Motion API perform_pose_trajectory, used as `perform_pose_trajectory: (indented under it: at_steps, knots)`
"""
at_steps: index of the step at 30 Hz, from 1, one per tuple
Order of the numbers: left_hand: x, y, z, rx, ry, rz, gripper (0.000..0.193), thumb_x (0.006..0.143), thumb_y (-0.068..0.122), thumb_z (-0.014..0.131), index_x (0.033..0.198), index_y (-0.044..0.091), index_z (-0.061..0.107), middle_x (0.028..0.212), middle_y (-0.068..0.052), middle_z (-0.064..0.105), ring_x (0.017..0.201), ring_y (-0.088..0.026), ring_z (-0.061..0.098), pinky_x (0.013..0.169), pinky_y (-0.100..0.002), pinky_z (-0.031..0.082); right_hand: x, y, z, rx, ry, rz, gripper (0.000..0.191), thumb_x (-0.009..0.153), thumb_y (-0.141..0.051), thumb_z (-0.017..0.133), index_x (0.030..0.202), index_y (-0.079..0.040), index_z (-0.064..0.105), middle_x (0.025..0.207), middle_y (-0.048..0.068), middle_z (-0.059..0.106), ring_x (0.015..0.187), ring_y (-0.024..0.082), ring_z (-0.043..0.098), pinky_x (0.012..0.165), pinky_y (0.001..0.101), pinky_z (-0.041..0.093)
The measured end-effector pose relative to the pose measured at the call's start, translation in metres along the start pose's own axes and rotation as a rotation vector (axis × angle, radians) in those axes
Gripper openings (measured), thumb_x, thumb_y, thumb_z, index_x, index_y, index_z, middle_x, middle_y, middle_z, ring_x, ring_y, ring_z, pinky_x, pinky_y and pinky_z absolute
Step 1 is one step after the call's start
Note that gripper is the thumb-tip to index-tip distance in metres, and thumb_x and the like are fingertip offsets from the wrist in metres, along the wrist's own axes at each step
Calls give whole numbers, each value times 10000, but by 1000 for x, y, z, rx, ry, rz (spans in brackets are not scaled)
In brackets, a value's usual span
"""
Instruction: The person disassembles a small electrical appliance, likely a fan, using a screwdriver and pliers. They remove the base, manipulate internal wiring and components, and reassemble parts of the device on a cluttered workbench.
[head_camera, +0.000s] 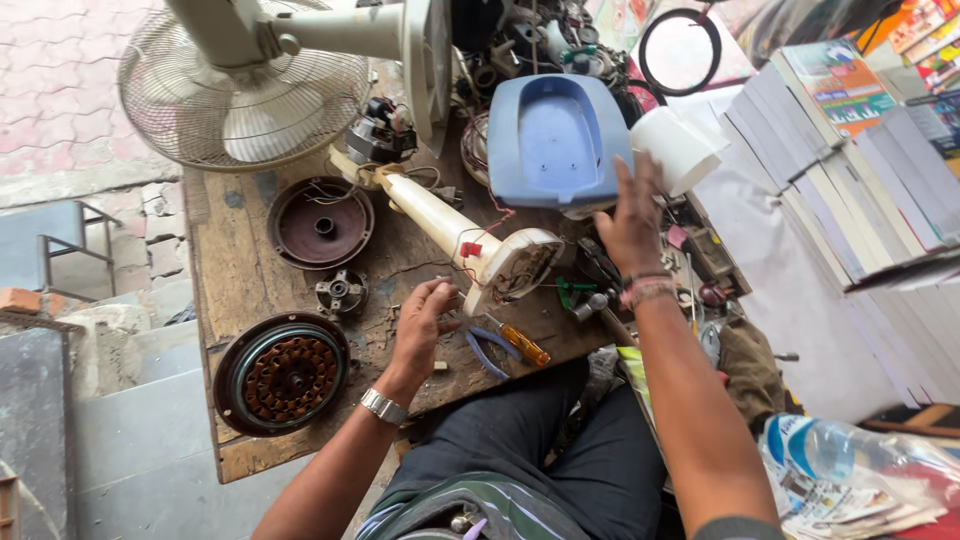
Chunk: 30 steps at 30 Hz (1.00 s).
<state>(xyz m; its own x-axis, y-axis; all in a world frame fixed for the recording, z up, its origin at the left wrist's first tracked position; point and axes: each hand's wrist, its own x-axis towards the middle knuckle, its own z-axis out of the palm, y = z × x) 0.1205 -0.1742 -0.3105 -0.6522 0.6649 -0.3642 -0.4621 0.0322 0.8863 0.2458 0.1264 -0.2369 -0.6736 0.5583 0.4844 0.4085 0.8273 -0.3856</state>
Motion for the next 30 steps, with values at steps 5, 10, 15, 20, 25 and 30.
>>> perform_pose_trajectory:
  at_steps: [5, 10, 15, 20, 25, 30]
  knots:
    - [-4, 9, 6, 13, -114, 105, 488, 1034, 364, 483, 1359, 11, 568, 1367, -191, 638, 1220, -262, 630, 912, -398, 547, -33, -13, -13, -126, 38, 15, 717, 804, -100, 856, 1456, -124, 561, 1634, 232, 304, 1495, 436, 273, 1180, 550, 361]
    - [-19, -5, -2, 95, -47, 221, 425, 1038, 316, 504, 1317, 5, 585, 1222, -165, 699, 1092, -235, 696, 847, -351, 614, -128, -47, -47, 64, -12, 31, 406, 808, -98, 815, 1197, -82, 699, 1361, 181, 606, 1248, 384, 587, 983, 466, 521]
    - [-43, -48, -12, 305, 68, 209, 326, 1045, 233, 575, 1256, -7, 638, 1061, -130, 720, 869, -185, 667, 731, -311, 575, -265, -87, -35, 310, 16, 294, 135, 858, -83, 755, 991, -71, 738, 1042, 101, 749, 966, 276, 737, 816, 357, 585]
    - [-61, -74, -14, 473, -2, 229, 299, 974, 187, 636, 1227, 30, 652, 993, -64, 765, 804, -112, 689, 696, -280, 568, -331, -89, -23, 210, 51, 484, 164, 846, -88, 760, 1009, -68, 765, 1043, 85, 770, 930, 252, 753, 844, 376, 562]
    - [-67, -70, -23, 527, -111, 330, 311, 956, 159, 674, 1233, 17, 652, 953, -77, 771, 768, -102, 675, 689, -282, 570, -346, -81, -25, 176, 159, 508, 177, 885, -56, 726, 1061, -47, 739, 1091, 94, 744, 983, 258, 741, 813, 342, 591]
    - [-65, -55, -30, 535, -161, 363, 309, 944, 137, 680, 1227, 14, 659, 940, -66, 783, 723, -95, 673, 658, -271, 567, -332, -100, -31, 175, 170, 496, 187, 872, -39, 724, 1058, -34, 738, 1086, 101, 747, 973, 254, 742, 796, 339, 597]
